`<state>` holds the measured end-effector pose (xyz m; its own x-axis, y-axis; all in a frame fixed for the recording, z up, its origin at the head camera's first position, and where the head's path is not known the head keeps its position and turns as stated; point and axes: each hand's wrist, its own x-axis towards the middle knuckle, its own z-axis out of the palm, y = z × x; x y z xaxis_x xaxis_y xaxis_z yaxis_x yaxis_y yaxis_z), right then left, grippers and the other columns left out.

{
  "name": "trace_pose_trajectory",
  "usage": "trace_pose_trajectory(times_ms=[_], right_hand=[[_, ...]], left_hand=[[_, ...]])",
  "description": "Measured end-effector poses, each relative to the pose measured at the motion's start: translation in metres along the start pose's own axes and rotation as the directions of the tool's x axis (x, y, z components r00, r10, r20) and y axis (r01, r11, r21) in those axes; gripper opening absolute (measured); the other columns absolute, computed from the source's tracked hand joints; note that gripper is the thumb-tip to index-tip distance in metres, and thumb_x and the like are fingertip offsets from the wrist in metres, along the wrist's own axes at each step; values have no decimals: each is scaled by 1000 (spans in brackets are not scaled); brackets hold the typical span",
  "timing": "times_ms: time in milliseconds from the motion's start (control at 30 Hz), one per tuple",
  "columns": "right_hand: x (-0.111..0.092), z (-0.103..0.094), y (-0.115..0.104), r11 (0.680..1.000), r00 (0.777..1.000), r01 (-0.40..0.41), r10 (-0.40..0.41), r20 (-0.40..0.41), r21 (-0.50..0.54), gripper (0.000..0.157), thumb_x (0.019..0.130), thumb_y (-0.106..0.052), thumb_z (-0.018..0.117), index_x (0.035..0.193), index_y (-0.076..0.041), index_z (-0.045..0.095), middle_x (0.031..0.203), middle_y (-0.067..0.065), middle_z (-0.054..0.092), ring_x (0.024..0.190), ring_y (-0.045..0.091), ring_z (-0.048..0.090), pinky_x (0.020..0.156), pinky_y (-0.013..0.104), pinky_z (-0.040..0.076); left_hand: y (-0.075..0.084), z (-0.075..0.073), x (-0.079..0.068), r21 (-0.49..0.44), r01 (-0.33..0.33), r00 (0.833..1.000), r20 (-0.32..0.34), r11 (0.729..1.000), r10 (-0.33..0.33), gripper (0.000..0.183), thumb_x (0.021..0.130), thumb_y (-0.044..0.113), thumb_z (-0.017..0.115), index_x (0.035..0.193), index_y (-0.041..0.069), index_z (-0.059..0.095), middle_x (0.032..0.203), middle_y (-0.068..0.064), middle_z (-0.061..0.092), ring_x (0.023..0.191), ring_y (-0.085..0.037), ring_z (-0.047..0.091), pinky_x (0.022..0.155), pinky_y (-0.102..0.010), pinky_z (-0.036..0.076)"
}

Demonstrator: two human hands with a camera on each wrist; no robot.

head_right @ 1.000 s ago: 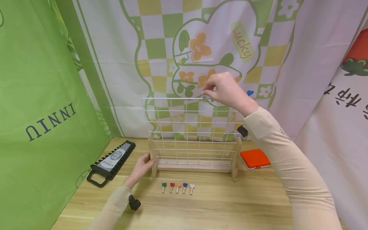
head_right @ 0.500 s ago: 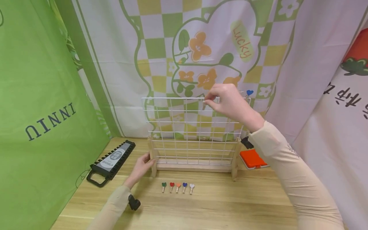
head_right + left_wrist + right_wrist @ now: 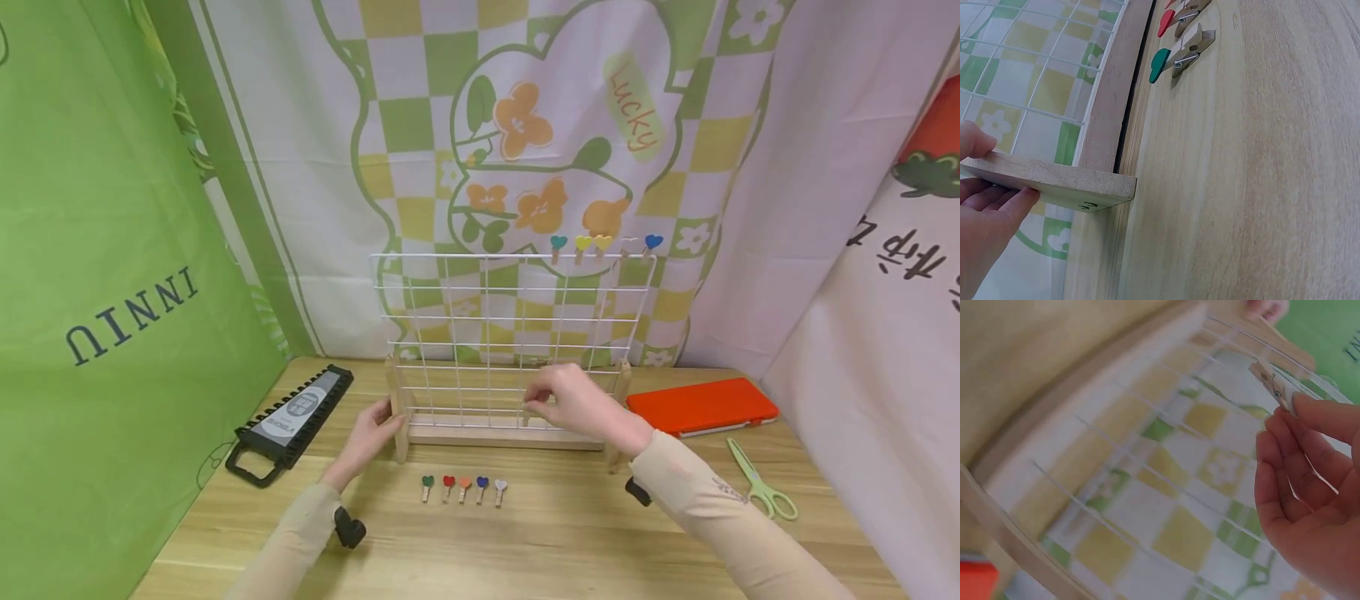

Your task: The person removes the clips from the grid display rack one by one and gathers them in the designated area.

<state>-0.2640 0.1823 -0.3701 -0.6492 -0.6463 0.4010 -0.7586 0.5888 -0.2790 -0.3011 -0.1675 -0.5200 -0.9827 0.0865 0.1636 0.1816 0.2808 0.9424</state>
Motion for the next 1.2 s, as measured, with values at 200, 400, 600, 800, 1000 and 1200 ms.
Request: trace_pose_trajectory(times_ms=[200,400,600,800,1000,1200], right_hand=[[-24,48,8,993,995,-38,27,92,113,5,83,-4,76,83,-9,75,79,2,74,68,4,65,61,21,59],[-42,89,16,980,989,-71,44,141,186,3,83,-5,76,81,-5,74,77,4,73,66,0,61,58,14,54],[-51,113,25,953,967,-167,107,233,255,4,85,-6,74,81,-6,74,75,1,73,64,-7,56,58,12,53],[-51,119,29,941,952,-205,128,278,270,5,85,-9,74,81,-7,75,73,0,73,61,-8,52,56,12,50],[-50,121,31,923,933,-248,145,329,295,7,88,-10,71,85,-5,75,75,3,74,61,-5,55,57,12,50],[-51,126,33,927,933,-243,144,329,284,7,89,-11,71,89,-5,76,79,3,75,65,-1,60,60,13,51]], left_hand=[[0,-1,0,-6,6,1000,12,1000,-6,57,95,4,61,147,-7,39,147,-30,46,137,-44,46,109,-51,46],[-1,-1,0,-7,5,1000,19,1000,-5,57,96,6,61,147,-5,40,146,-28,49,137,-42,47,112,-50,43],[0,-1,0,4,3,1000,15,1000,-3,57,96,7,61,147,-6,39,146,-28,48,137,-42,47,112,-50,44],[0,-1,1,4,14,1000,12,1000,-14,57,96,7,61,147,-5,40,147,-28,48,137,-42,47,113,-50,43],[8,-1,-3,18,-5,1000,8,1000,5,55,96,5,60,146,-8,40,144,-30,50,135,-44,49,113,-52,43],[3,-2,-1,1,9,1000,11,1000,-9,57,96,6,61,147,-7,39,145,-29,50,136,-43,49,113,-50,43]])
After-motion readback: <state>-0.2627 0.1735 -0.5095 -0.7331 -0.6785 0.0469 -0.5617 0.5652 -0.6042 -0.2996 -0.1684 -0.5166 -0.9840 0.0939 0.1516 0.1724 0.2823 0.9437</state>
